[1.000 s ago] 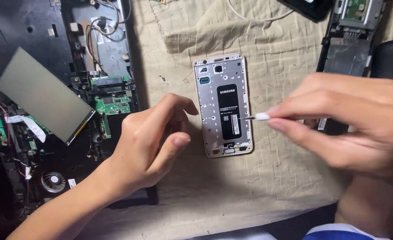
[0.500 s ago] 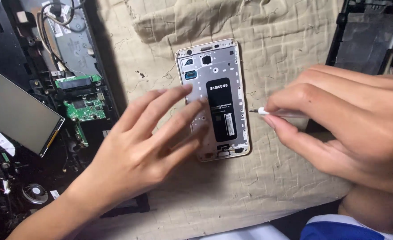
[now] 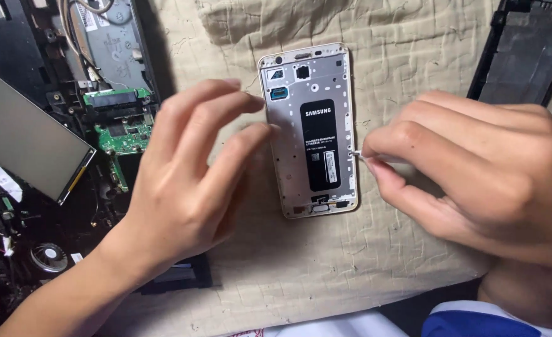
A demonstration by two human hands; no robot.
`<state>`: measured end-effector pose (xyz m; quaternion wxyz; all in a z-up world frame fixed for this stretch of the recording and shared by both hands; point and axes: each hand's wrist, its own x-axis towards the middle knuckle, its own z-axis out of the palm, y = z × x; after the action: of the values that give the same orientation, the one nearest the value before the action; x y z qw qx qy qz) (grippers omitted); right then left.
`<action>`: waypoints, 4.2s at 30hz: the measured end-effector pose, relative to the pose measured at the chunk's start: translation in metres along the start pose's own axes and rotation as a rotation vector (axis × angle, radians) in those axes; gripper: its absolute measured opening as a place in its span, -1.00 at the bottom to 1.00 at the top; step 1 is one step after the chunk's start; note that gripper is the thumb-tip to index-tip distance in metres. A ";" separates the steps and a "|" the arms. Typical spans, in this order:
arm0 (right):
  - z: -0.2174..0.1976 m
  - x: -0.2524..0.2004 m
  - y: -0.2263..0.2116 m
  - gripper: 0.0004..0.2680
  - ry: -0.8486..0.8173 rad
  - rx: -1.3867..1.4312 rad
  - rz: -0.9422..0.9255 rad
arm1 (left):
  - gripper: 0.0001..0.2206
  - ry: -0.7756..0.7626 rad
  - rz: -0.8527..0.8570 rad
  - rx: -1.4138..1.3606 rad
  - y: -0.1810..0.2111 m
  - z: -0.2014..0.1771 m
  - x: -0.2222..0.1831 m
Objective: Using a plastic tool to scrape adhesive or residue from the bezel of a phone frame during a repair process.
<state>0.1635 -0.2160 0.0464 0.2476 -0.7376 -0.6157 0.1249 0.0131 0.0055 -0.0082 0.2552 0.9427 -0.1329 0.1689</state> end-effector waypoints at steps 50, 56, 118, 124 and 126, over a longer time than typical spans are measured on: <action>0.008 -0.013 -0.010 -0.82 0.017 -0.433 0.038 | -0.52 -0.404 0.264 0.185 0.010 0.008 -0.006; 0.007 -0.010 -0.008 -0.87 -0.002 -0.371 -0.027 | -0.54 -0.393 0.236 0.144 0.010 0.008 -0.007; 0.013 -0.018 -0.014 -0.92 -0.093 -0.323 0.206 | -0.60 -0.305 0.207 0.101 0.012 0.016 -0.014; 0.012 -0.016 -0.014 -0.91 -0.078 -0.335 0.374 | -0.61 -0.298 0.213 0.134 0.013 0.016 -0.015; 0.006 -0.013 -0.012 -0.88 -0.137 -0.196 0.307 | -0.61 -0.299 0.206 0.121 0.013 0.015 -0.015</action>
<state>0.1481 -0.2256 0.0464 0.1101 -0.8332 -0.5205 0.1507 -0.0006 -0.0107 -0.0208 0.1566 0.9524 -0.2547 0.0601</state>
